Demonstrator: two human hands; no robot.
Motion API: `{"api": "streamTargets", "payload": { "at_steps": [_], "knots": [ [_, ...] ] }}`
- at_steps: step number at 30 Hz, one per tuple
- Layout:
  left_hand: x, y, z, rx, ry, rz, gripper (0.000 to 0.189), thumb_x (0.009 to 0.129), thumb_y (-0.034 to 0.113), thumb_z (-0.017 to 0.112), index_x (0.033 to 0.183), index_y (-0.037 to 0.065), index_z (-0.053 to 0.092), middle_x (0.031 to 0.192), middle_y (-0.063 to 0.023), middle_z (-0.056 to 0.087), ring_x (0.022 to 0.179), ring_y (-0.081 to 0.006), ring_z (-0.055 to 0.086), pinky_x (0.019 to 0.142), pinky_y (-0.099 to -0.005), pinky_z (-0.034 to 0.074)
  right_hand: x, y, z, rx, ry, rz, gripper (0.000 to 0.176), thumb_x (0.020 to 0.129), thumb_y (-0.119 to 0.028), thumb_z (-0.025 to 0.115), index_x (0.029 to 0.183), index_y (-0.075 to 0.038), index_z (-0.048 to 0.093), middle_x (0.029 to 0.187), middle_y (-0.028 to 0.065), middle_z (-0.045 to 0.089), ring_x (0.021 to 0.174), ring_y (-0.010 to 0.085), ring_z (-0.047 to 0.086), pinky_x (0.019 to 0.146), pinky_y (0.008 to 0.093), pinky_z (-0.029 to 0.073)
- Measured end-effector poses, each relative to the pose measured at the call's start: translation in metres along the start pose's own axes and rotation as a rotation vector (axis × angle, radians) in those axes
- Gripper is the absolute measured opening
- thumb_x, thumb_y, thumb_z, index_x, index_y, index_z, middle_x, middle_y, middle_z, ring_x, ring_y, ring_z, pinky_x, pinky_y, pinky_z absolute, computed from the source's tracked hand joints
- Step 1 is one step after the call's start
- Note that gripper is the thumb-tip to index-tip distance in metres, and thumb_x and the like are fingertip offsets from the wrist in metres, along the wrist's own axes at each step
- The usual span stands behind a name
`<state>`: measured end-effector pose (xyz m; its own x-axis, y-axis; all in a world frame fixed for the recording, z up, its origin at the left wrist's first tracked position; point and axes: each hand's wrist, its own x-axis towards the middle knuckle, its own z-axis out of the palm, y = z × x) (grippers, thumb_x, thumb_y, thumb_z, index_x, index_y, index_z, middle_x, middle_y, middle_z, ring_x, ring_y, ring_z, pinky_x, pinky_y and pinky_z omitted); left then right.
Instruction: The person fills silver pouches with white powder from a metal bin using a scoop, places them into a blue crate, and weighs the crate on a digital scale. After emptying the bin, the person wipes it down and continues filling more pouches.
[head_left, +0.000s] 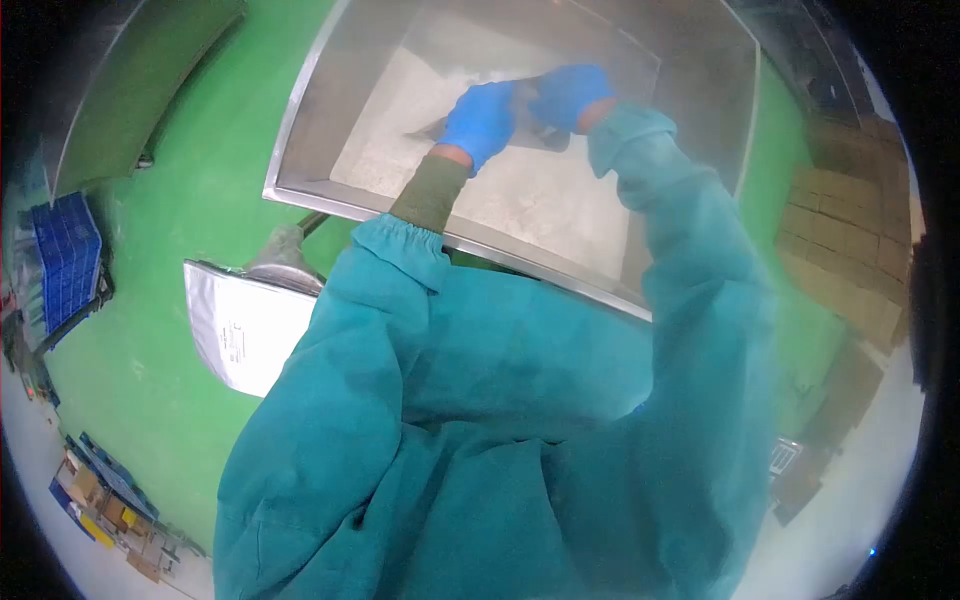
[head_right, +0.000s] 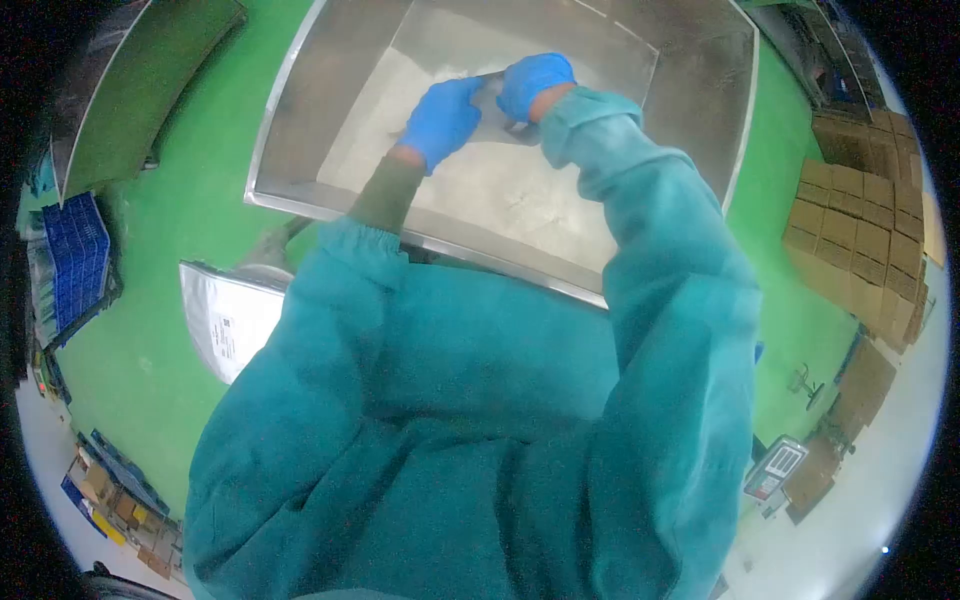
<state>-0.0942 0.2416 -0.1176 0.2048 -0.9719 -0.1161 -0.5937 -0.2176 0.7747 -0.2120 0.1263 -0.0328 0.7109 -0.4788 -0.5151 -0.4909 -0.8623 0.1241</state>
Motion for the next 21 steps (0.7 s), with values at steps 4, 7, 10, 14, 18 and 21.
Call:
{"api": "streamTargets", "payload": {
  "at_steps": [4, 7, 10, 14, 18, 21],
  "knots": [
    [-0.002, -0.022, -0.002, 0.027, 0.093, 0.031, 0.039, 0.074, 0.005, 0.046, 0.11, 0.003, 0.059, 0.1, -0.0229, 0.061, 0.095, -0.0374, 0.057, 0.084, -0.0425, 0.045, -0.053, 0.013, -0.024, 0.158, 0.009, 0.282, 0.067, 0.08, -0.065, 0.042, 0.081, -0.004, 0.069, 0.077, 0.0164, 0.065, 0.073, 0.0345, 0.063, 0.07, 0.0396, 0.049],
    [0.008, -0.047, 0.003, 0.042, 0.167, 0.17, 0.038, 0.075, 0.008, 0.048, 0.111, 0.003, 0.059, 0.104, -0.0217, 0.06, 0.098, -0.0357, 0.057, 0.087, -0.0415, 0.044, -0.112, 0.041, -0.032, 0.362, -0.075, 0.448, 0.072, 0.078, -0.069, 0.041, 0.076, -0.003, 0.069, 0.074, 0.0168, 0.065, 0.071, 0.0356, 0.062, 0.071, 0.0397, 0.048],
    [0.004, -0.03, -0.016, 0.079, -0.015, 0.014, 0.042, 0.078, 0.014, 0.047, 0.117, 0.005, 0.056, 0.118, -0.017, 0.056, 0.109, -0.0327, 0.052, 0.096, -0.0382, 0.039, -0.152, 0.057, 0.008, 0.444, -0.074, 0.59, 0.071, 0.079, -0.069, 0.041, 0.081, -0.004, 0.069, 0.078, 0.0172, 0.066, 0.076, 0.0355, 0.063, 0.074, 0.0394, 0.048],
    [0.0, -0.038, -0.007, 0.077, 0.086, 0.088, 0.039, 0.076, 0.01, 0.051, 0.114, 0.008, 0.058, 0.103, -0.0202, 0.06, 0.095, -0.0332, 0.058, 0.084, -0.0392, 0.045, -0.143, 0.041, 0.1, 0.441, -0.296, 0.59, 0.069, 0.08, -0.067, 0.041, 0.096, -0.004, 0.066, 0.096, 0.0159, 0.065, 0.091, 0.0335, 0.06, 0.081, 0.0384, 0.045],
    [-0.005, -0.026, -0.014, 0.054, -0.047, 0.051, 0.029, 0.076, 0.01, 0.051, 0.103, 0.011, 0.063, 0.098, -0.0178, 0.061, 0.091, -0.0331, 0.058, 0.081, -0.0388, 0.046, -0.093, -0.005, 0.166, 0.349, -0.515, 0.328, 0.067, 0.08, -0.064, 0.043, 0.106, -0.005, 0.063, 0.106, 0.0128, 0.063, 0.1, 0.0309, 0.058, 0.086, 0.0379, 0.043],
    [-0.005, -0.024, -0.012, 0.088, -0.17, 0.043, 0.021, 0.077, 0.01, 0.051, 0.092, 0.01, 0.065, 0.095, -0.0159, 0.062, 0.089, -0.0324, 0.059, 0.079, -0.0385, 0.047, -0.036, 0.006, 0.159, 0.928, 0.206, 0.301, 0.05, 0.082, -0.049, 0.051, 0.104, -0.006, 0.063, 0.101, 0.0155, 0.063, 0.097, 0.0331, 0.058, 0.082, 0.0385, 0.045]
  ]
}}
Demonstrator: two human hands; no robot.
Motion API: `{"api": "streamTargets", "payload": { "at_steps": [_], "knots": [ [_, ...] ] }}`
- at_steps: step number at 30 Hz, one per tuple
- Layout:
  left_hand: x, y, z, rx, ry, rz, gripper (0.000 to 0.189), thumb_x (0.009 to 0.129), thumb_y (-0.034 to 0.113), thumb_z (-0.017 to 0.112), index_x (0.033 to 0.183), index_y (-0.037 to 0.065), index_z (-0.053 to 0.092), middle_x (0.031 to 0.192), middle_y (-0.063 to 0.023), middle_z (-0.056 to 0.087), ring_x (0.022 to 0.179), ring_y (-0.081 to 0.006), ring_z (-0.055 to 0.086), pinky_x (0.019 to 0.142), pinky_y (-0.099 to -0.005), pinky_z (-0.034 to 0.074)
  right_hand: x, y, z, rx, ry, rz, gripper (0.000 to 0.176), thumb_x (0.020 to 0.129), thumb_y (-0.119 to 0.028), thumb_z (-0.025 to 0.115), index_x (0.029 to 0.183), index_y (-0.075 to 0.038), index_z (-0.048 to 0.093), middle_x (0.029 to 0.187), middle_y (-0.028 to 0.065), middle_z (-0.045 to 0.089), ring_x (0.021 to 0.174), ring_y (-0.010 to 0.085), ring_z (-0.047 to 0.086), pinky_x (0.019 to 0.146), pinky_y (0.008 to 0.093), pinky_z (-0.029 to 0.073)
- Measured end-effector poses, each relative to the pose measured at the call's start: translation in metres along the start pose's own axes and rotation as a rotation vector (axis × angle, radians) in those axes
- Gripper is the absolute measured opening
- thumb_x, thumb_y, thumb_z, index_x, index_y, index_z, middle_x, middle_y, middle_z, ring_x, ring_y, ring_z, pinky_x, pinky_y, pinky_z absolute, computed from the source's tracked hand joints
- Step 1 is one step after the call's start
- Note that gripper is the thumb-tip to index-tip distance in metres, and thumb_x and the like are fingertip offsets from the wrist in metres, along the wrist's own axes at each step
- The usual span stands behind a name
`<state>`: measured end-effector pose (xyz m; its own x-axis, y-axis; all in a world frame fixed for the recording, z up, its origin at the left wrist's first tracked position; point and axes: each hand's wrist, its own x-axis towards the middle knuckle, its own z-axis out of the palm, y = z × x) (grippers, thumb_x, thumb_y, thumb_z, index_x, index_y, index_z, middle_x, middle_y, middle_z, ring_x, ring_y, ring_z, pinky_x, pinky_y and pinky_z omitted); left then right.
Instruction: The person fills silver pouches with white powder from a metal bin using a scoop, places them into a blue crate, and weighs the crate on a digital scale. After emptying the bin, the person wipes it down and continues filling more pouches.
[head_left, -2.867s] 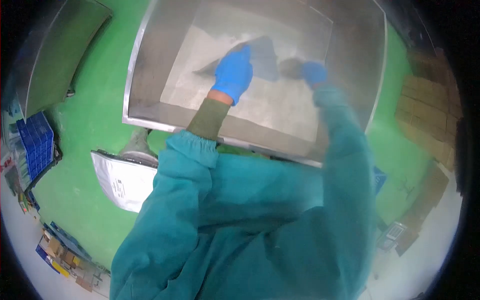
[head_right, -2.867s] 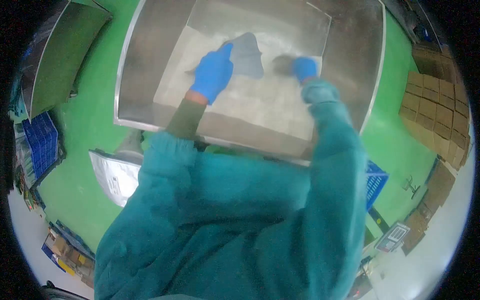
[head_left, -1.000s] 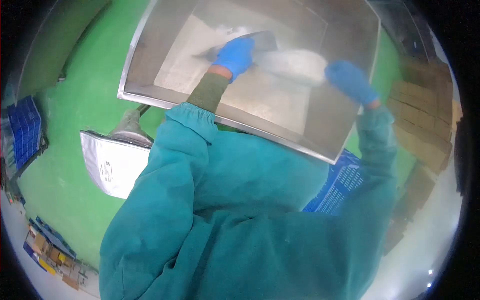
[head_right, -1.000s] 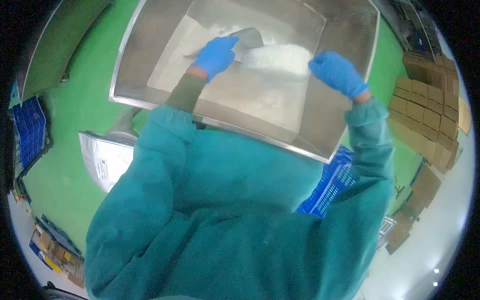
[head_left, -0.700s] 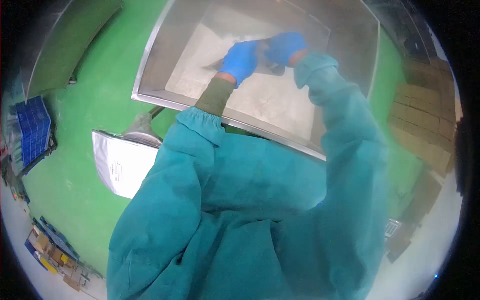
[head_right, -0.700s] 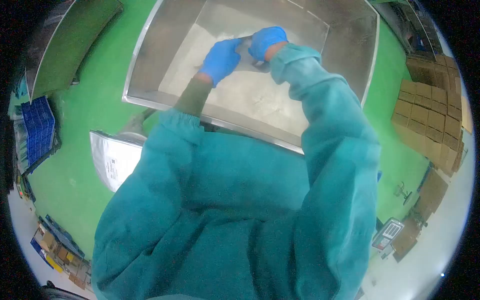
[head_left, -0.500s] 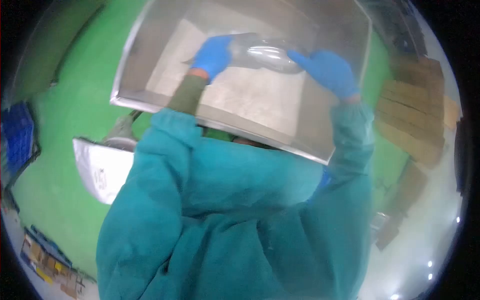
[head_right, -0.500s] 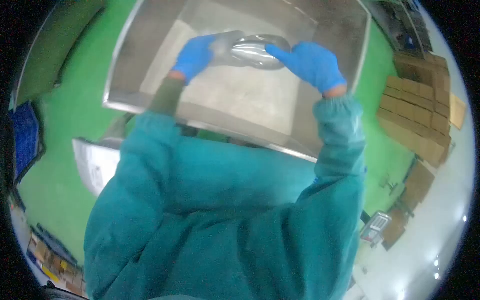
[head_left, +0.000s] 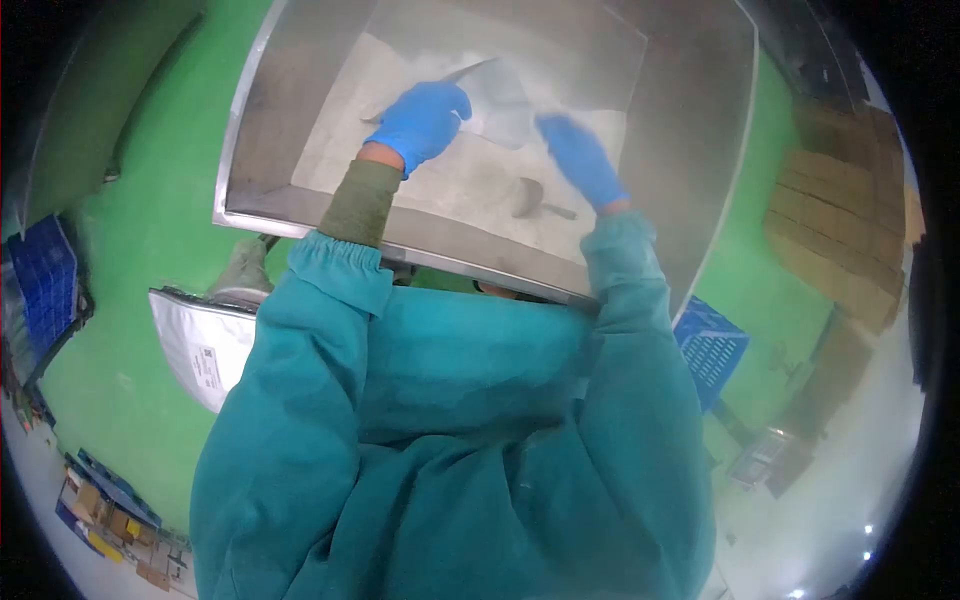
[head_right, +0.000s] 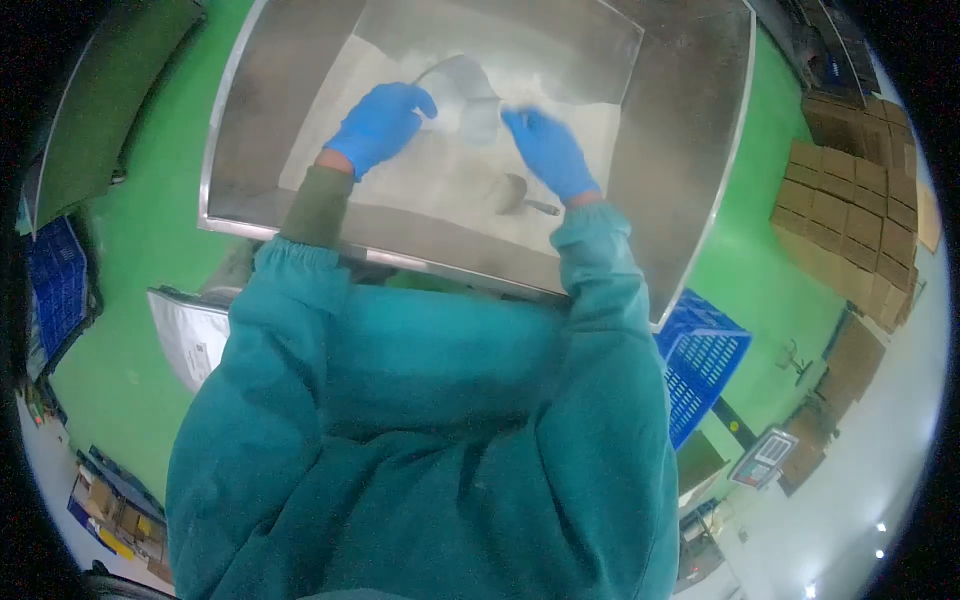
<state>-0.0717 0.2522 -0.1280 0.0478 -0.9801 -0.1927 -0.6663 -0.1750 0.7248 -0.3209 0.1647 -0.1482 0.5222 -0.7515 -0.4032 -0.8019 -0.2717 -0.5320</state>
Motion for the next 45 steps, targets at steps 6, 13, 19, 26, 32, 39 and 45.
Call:
{"api": "streamTargets", "payload": {
  "at_steps": [6, 13, 19, 26, 32, 39, 45],
  "knots": [
    [-0.004, -0.026, -0.024, 0.1, 0.055, 0.12, 0.017, 0.078, 0.011, 0.052, 0.08, 0.009, 0.069, 0.081, -0.0147, 0.064, 0.08, -0.0321, 0.061, 0.074, -0.0385, 0.048, 0.048, -0.033, -0.003, -0.183, 0.12, -0.178, 0.023, 0.077, -0.026, 0.056, 0.081, -0.006, 0.065, 0.083, 0.0154, 0.062, 0.078, 0.0373, 0.058, 0.07, 0.0428, 0.047],
    [-0.096, 0.048, -0.047, 0.276, -0.414, 0.241, 0.02, 0.082, 0.02, 0.052, 0.084, 0.008, 0.069, 0.08, -0.0182, 0.062, 0.072, -0.0357, 0.059, 0.067, -0.0416, 0.046, -0.12, -0.05, -0.041, -0.333, 0.008, -0.249, 0.02, 0.078, -0.024, 0.053, 0.086, -0.009, 0.063, 0.084, 0.0133, 0.062, 0.081, 0.0338, 0.058, 0.072, 0.0447, 0.046],
    [-0.122, 0.129, -0.08, 0.139, -0.563, 0.313, 0.017, 0.08, 0.013, 0.055, 0.084, 0.006, 0.069, 0.08, -0.016, 0.064, 0.068, -0.031, 0.06, 0.072, -0.0375, 0.048, -0.22, -0.078, -0.098, -0.163, -0.176, -0.183, 0.026, 0.081, -0.029, 0.051, 0.091, -0.009, 0.064, 0.09, 0.0141, 0.062, 0.087, 0.0336, 0.058, 0.076, 0.0409, 0.046],
    [-0.125, 0.231, -0.109, 0.102, -0.535, 0.278, 0.013, 0.08, 0.007, 0.056, 0.084, 0.001, 0.068, 0.076, -0.0096, 0.065, 0.078, -0.0193, 0.062, 0.076, -0.0326, 0.049, -0.243, -0.144, -0.098, -0.537, 0.858, -0.724, 0.015, 0.075, -0.018, 0.062, 0.089, -0.015, 0.067, 0.076, 0.017, 0.063, 0.08, 0.0318, 0.062, 0.073, 0.0413, 0.048],
    [-0.153, 0.287, -0.151, -0.302, 0.147, 0.546, 0.021, 0.086, 0.01, 0.054, 0.1, 0.003, 0.067, 0.087, -0.0033, 0.066, 0.076, -0.0107, 0.056, 0.069, -0.028, 0.045, -0.282, -0.13, -0.136, -0.232, 0.543, -0.41, 0.029, 0.08, -0.03, 0.06, 0.071, -0.002, 0.06, 0.062, 0.0174, 0.057, 0.059, 0.0354, 0.056, 0.057, 0.0437, 0.045],
    [-0.175, 0.322, -0.004, -0.359, -0.23, 0.249, 0.022, 0.09, 0.013, 0.049, 0.102, 0.004, 0.066, 0.08, 0.0022, 0.059, 0.062, -0.006, 0.044, 0.055, -0.0237, 0.039, -0.506, -0.113, -0.241, -0.374, 0.631, -0.161, 0.025, 0.081, -0.027, 0.055, 0.075, -0.004, 0.063, 0.069, 0.0171, 0.059, 0.064, 0.036, 0.058, 0.061, 0.0419, 0.047],
    [-0.225, 0.355, 0.227, -0.262, -0.802, 0.115, 0.055, 0.083, 0.036, 0.061, 0.118, -0.005, 0.052, 0.093, -0.0133, 0.062, 0.072, -0.0156, 0.06, 0.06, -0.0278, 0.049, -0.616, -0.029, -0.222, -0.494, 0.579, 0.206, 0.026, 0.081, -0.029, 0.056, 0.08, -0.003, 0.062, 0.073, 0.0172, 0.057, 0.068, 0.0353, 0.056, 0.062, 0.0423, 0.046]
  ]
}}
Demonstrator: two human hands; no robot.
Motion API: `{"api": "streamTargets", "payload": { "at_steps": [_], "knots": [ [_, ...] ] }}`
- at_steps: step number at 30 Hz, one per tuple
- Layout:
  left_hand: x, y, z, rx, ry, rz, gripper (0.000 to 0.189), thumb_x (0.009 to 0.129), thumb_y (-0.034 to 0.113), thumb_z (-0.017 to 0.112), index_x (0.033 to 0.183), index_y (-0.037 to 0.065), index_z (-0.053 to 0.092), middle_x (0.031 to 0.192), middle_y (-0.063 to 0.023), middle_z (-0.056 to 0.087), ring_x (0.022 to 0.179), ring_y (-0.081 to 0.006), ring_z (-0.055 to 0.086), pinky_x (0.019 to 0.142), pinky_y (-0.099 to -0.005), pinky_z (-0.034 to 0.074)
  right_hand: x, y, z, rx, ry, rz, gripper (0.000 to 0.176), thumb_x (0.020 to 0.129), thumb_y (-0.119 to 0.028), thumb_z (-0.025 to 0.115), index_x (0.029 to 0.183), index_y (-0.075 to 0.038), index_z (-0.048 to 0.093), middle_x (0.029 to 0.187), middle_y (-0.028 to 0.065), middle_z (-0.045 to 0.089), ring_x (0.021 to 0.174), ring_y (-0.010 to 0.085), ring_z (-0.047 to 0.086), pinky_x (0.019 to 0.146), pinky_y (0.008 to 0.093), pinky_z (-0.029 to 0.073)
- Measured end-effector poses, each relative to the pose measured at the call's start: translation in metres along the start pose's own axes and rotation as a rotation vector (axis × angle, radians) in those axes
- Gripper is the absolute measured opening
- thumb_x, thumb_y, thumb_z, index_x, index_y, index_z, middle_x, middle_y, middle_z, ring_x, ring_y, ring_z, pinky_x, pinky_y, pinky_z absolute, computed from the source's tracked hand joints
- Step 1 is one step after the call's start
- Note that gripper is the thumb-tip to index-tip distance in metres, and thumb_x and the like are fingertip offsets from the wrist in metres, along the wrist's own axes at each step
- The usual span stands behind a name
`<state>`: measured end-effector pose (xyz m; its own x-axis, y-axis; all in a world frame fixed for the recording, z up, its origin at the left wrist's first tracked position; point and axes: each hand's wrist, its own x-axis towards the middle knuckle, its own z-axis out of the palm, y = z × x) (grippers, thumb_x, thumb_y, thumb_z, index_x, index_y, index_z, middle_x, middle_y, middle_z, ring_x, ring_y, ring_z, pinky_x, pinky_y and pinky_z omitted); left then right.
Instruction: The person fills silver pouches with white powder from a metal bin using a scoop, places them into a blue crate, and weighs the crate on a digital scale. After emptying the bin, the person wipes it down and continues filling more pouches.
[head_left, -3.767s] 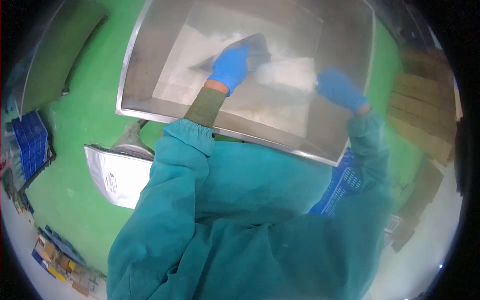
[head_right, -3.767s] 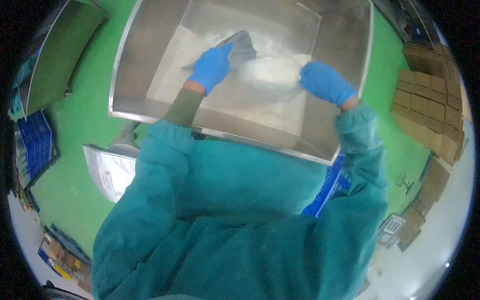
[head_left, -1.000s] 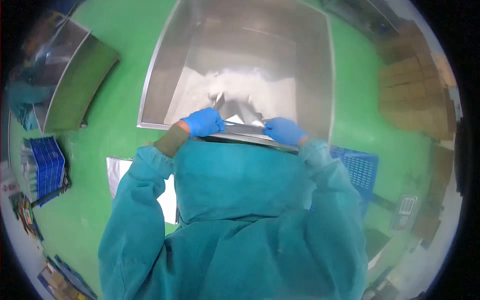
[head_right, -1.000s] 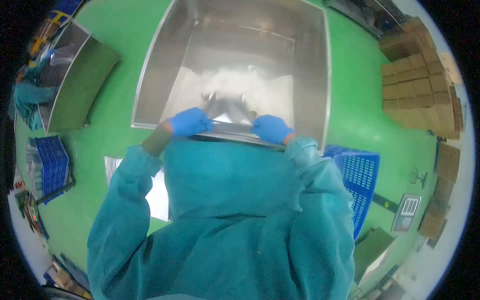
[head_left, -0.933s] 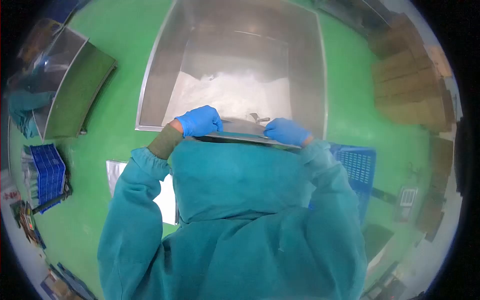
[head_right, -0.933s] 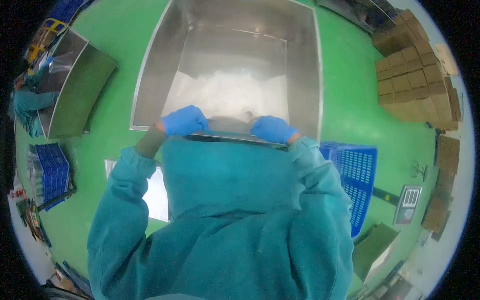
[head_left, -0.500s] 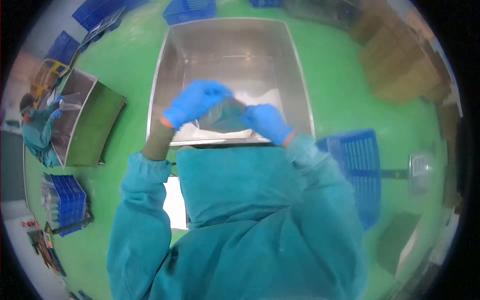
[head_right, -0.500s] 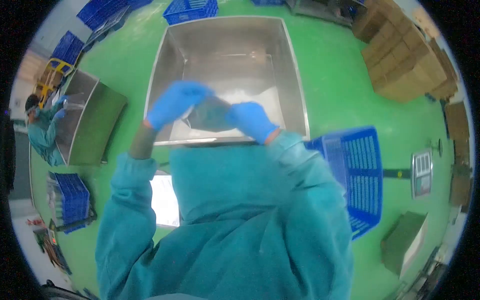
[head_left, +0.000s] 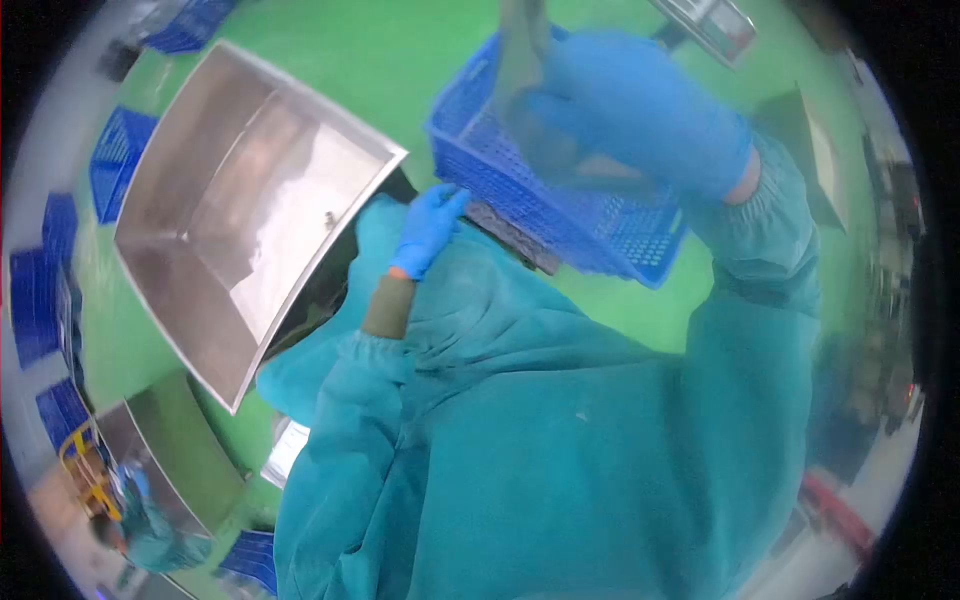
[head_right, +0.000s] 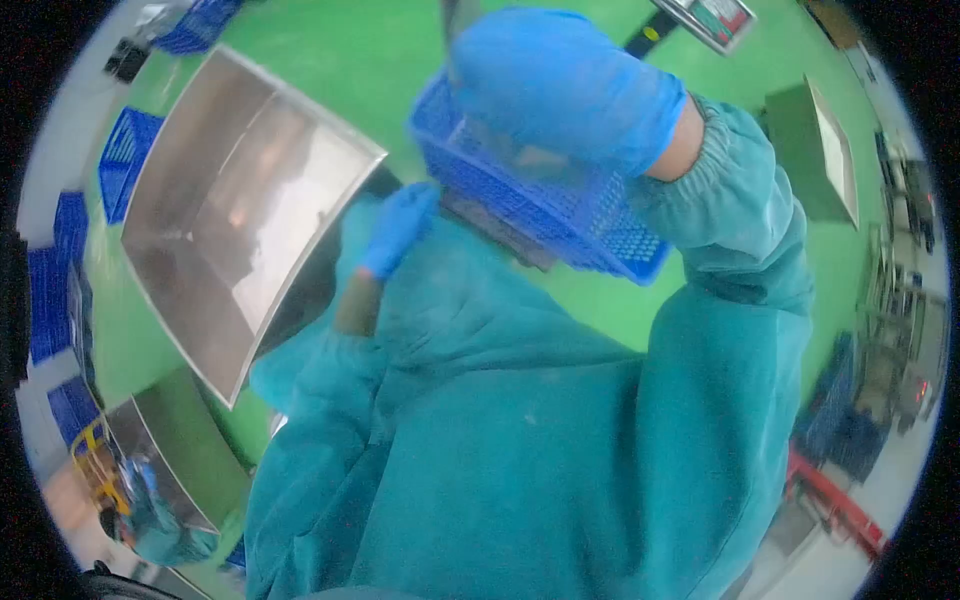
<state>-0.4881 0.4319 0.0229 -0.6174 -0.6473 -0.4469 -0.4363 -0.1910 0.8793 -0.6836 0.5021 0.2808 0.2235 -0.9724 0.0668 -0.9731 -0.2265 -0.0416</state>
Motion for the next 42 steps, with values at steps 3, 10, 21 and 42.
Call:
{"api": "streamTargets", "payload": {
  "at_steps": [3, 10, 21, 42],
  "knots": [
    [0.034, -0.011, 0.069, 0.017, -0.057, -0.14, 0.077, 0.077, 0.039, 0.066, 0.13, -0.009, 0.036, 0.104, -0.0171, 0.06, 0.081, -0.02, 0.061, 0.061, -0.0293, 0.05, -0.043, 0.045, 0.023, -0.028, -0.037, 0.184, 0.023, 0.08, -0.023, 0.054, 0.074, -0.003, 0.061, 0.071, 0.02, 0.059, 0.065, 0.0376, 0.059, 0.06, 0.0443, 0.047],
    [0.103, -0.067, 0.156, -0.205, 0.068, -0.029, 0.082, 0.072, 0.024, 0.068, 0.131, -0.009, 0.022, 0.111, -0.0209, 0.058, 0.1, -0.0304, 0.056, 0.088, -0.0373, 0.044, -0.111, 0.124, 0.078, 0.037, -0.089, 0.5, 0.022, 0.079, -0.023, 0.053, 0.081, -0.003, 0.064, 0.072, 0.0199, 0.06, 0.067, 0.0381, 0.059, 0.062, 0.0444, 0.048],
    [0.089, -0.061, 0.158, -0.216, -0.035, -0.213, 0.063, 0.071, 0.015, 0.06, 0.123, -0.007, 0.034, 0.101, -0.0195, 0.063, 0.09, -0.033, 0.061, 0.082, -0.0383, 0.046, 0.005, 0.222, 0.227, 0.066, -0.367, 0.597, 0.025, 0.078, -0.023, 0.056, 0.087, -0.002, 0.066, 0.08, 0.0177, 0.066, 0.077, 0.0329, 0.065, 0.068, 0.0403, 0.052],
    [0.085, -0.05, 0.144, -0.248, -0.006, -0.164, 0.091, 0.073, 0.042, 0.068, 0.133, -0.011, 0.023, 0.117, -0.0249, 0.055, 0.106, -0.0341, 0.055, 0.087, -0.0378, 0.044, 0.133, 0.269, 0.431, 0.367, 0.042, 0.893, 0.036, 0.088, -0.026, 0.038, 0.105, -0.001, 0.06, 0.094, 0.0264, 0.061, 0.086, 0.0432, 0.059, 0.078, 0.0491, 0.047]
  ]
}}
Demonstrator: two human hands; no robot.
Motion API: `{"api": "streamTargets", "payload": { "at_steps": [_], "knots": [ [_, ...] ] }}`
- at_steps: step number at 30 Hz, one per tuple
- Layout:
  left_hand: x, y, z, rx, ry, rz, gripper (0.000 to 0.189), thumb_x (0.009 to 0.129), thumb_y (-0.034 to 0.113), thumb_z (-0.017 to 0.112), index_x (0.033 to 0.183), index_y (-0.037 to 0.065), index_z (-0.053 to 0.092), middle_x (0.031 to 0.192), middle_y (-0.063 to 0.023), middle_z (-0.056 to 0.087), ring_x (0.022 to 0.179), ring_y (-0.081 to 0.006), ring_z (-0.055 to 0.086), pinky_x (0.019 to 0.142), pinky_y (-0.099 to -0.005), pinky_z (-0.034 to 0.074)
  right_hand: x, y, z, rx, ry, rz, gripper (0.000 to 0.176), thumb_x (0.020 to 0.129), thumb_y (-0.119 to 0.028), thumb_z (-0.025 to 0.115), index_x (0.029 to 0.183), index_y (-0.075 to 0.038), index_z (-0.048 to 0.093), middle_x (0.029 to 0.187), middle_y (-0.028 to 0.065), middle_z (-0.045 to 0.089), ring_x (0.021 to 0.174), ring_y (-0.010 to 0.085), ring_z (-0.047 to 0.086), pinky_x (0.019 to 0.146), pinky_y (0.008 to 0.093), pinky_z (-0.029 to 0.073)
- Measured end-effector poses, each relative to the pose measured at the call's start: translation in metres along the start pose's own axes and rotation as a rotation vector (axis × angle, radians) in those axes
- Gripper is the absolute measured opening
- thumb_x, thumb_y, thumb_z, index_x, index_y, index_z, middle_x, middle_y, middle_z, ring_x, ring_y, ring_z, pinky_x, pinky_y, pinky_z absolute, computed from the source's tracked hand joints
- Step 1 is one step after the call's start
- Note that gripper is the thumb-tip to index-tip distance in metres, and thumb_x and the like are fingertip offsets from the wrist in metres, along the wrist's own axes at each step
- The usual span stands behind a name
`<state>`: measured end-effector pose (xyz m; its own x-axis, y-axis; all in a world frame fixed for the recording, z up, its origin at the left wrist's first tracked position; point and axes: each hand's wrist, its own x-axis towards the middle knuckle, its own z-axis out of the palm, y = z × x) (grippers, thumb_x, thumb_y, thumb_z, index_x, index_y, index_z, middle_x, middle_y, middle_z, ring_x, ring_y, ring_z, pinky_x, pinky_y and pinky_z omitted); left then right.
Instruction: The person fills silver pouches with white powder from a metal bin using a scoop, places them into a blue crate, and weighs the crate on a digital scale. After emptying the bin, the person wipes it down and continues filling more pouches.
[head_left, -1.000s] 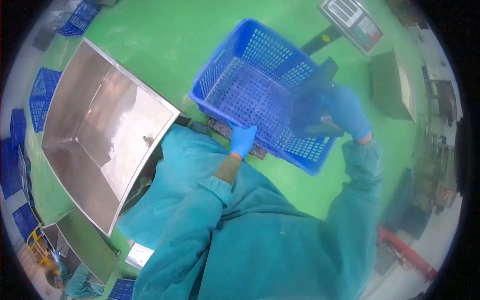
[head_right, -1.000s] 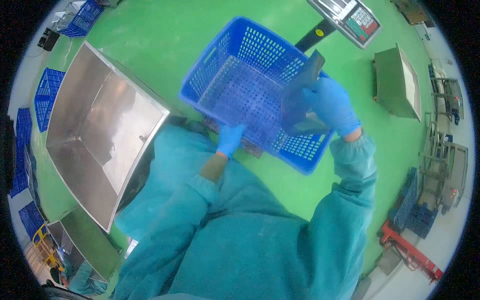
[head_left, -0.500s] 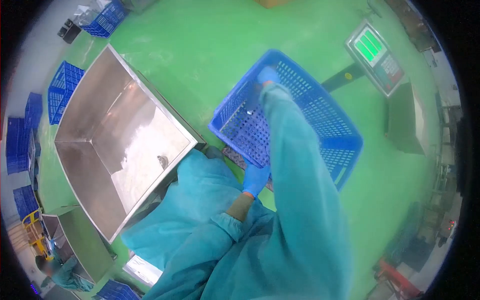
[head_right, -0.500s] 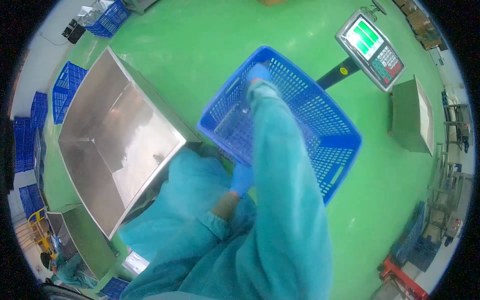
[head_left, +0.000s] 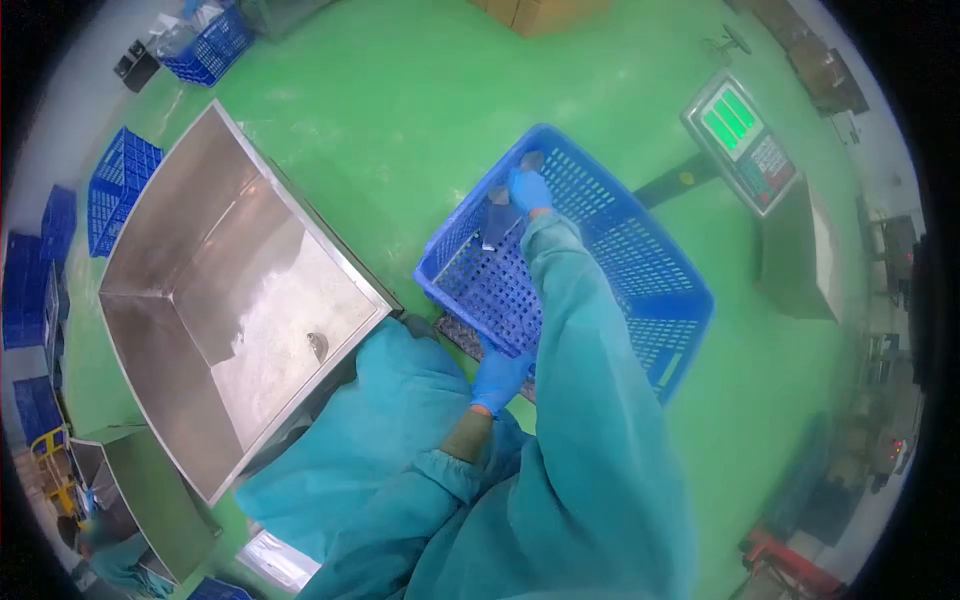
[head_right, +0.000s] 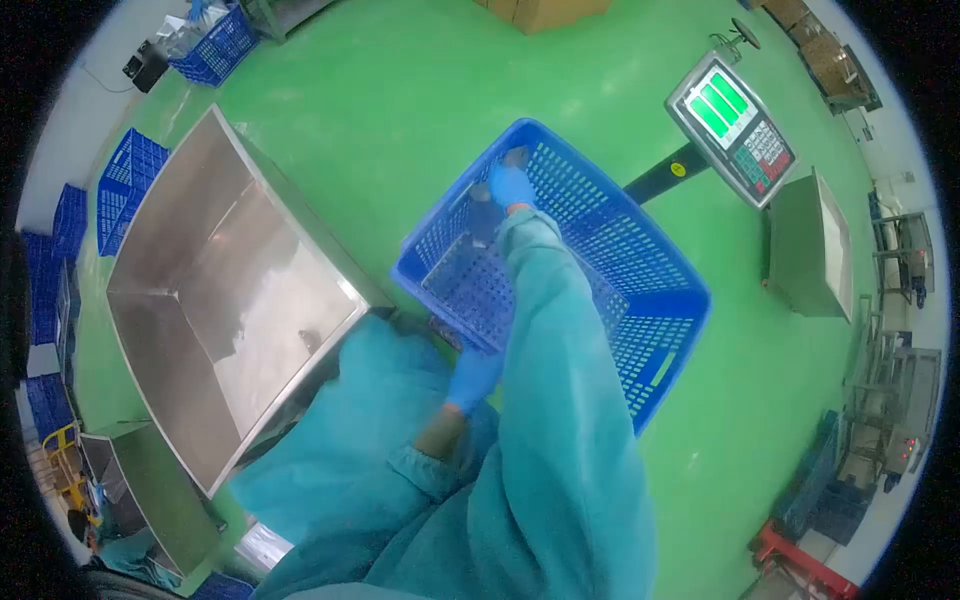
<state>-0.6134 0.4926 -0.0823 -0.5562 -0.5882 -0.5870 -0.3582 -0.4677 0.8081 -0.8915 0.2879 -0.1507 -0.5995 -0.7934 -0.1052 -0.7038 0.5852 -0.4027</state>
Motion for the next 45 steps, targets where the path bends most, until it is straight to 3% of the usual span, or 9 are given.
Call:
{"api": "streamTargets", "payload": {
  "at_steps": [10, 15, 19, 22, 24, 30, 36, 37, 45],
  "knots": [
    [-0.053, 0.031, -0.081, -0.262, 0.242, 0.311, 0.073, 0.088, 0.026, 0.058, 0.14, -0.003, 0.016, 0.13, -0.018, 0.043, 0.104, -0.022, 0.054, 0.086, -0.0306, 0.044, -0.154, -0.093, -0.173, 0.279, 0.09, 0.024, 0.042, 0.087, -0.036, 0.045, 0.104, -0.001, 0.058, 0.093, 0.0272, 0.061, 0.086, 0.0431, 0.059, 0.071, 0.0486, 0.048],
    [-0.095, 0.062, -0.122, -1.073, -0.11, 0.261, 0.067, 0.095, 0.05, 0.029, 0.14, 0.001, 0.022, 0.136, -0.0146, 0.037, 0.12, -0.0255, 0.041, 0.101, -0.0373, 0.034, -0.313, -0.167, -0.14, 0.724, 0.004, -0.604, 0.037, 0.076, -0.02, 0.058, 0.108, -0.001, 0.053, 0.1, 0.0224, 0.055, 0.092, 0.0366, 0.054, 0.08, 0.0447, 0.042],
    [-0.162, 0.08, -0.117, -0.841, -0.142, 0.27, 0.069, 0.095, 0.053, 0.02, 0.14, 0.001, 0.023, 0.141, -0.0171, 0.031, 0.129, -0.0264, 0.032, 0.107, -0.0406, 0.024, -0.361, -0.179, -0.093, 0.238, 0.228, -0.701, 0.048, 0.079, -0.035, 0.054, 0.115, -0.004, 0.051, 0.126, 0.0189, 0.044, 0.114, 0.0379, 0.041, 0.097, 0.0535, 0.025],
    [-0.254, 0.057, -0.176, -0.253, -0.077, 0.244, 0.054, 0.095, 0.039, 0.038, 0.132, -0.001, 0.038, 0.117, -0.0173, 0.055, 0.099, -0.0257, 0.058, 0.088, -0.0372, 0.045, -0.362, -0.168, -0.093, 0.491, 0.119, -0.536, 0.049, 0.082, -0.036, 0.053, 0.119, -0.003, 0.052, 0.114, 0.0231, 0.053, 0.109, 0.0387, 0.048, 0.099, 0.0488, 0.031],
    [-0.312, 0.027, -0.226, 0.251, 0.507, 0.305, 0.044, 0.092, 0.03, 0.046, 0.123, -0.002, 0.048, 0.103, -0.015, 0.061, 0.081, -0.0229, 0.061, 0.077, -0.0336, 0.049, -0.368, -0.162, -0.098, 0.494, -0.001, -0.479, 0.048, 0.083, -0.036, 0.053, 0.117, -0.003, 0.053, 0.11, 0.0217, 0.056, 0.102, 0.0378, 0.052, 0.094, 0.0461, 0.038],
    [-0.447, -0.306, -0.318, 1.295, 1.055, -0.403, 0.049, 0.078, 0.047, 0.053, 0.072, -0.001, 0.063, 0.081, -0.0189, 0.064, 0.076, -0.0335, 0.061, 0.065, -0.0445, 0.048, -0.403, -0.16, -0.064, 0.578, -0.096, -0.567, 0.033, 0.086, -0.031, 0.051, 0.095, 0.0, 0.058, 0.089, 0.0212, 0.057, 0.085, 0.0365, 0.055, 0.078, 0.0452, 0.043],
    [-0.417, -0.289, -0.264, 1.077, 0.902, -0.623, 0.026, 0.084, 0.02, 0.048, 0.074, 0.005, 0.066, 0.072, -0.0158, 0.064, 0.063, -0.029, 0.063, 0.056, -0.0396, 0.05, -0.428, -0.184, -0.069, 0.302, -0.338, -0.629, 0.027, 0.091, -0.024, 0.048, 0.106, -0.005, 0.058, 0.103, 0.0191, 0.059, 0.097, 0.0337, 0.056, 0.082, 0.0424, 0.045],
    [-0.416, -0.291, -0.267, 1.064, 0.92, -0.609, 0.022, 0.084, 0.014, 0.048, 0.075, 0.005, 0.066, 0.072, -0.0153, 0.064, 0.062, -0.0288, 0.063, 0.054, -0.0388, 0.05, -0.42, -0.173, -0.051, 0.114, -0.121, -1.017, 0.027, 0.09, -0.022, 0.05, 0.109, -0.004, 0.058, 0.105, 0.0185, 0.059, 0.096, 0.0332, 0.056, 0.079, 0.0422, 0.046],
    [-0.446, -0.269, -0.275, 0.366, 1.286, -0.388, 0.021, 0.077, 0.024, 0.058, 0.079, 0.006, 0.068, 0.081, -0.017, 0.065, 0.077, -0.0313, 0.063, 0.073, -0.0408, 0.049, -0.466, -0.247, -0.067, 0.402, -0.443, -0.714, 0.027, 0.089, -0.018, 0.053, 0.109, 0.0, 0.059, 0.106, 0.0146, 0.062, 0.095, 0.0244, 0.058, 0.084, 0.0327, 0.044]
  ]
}}
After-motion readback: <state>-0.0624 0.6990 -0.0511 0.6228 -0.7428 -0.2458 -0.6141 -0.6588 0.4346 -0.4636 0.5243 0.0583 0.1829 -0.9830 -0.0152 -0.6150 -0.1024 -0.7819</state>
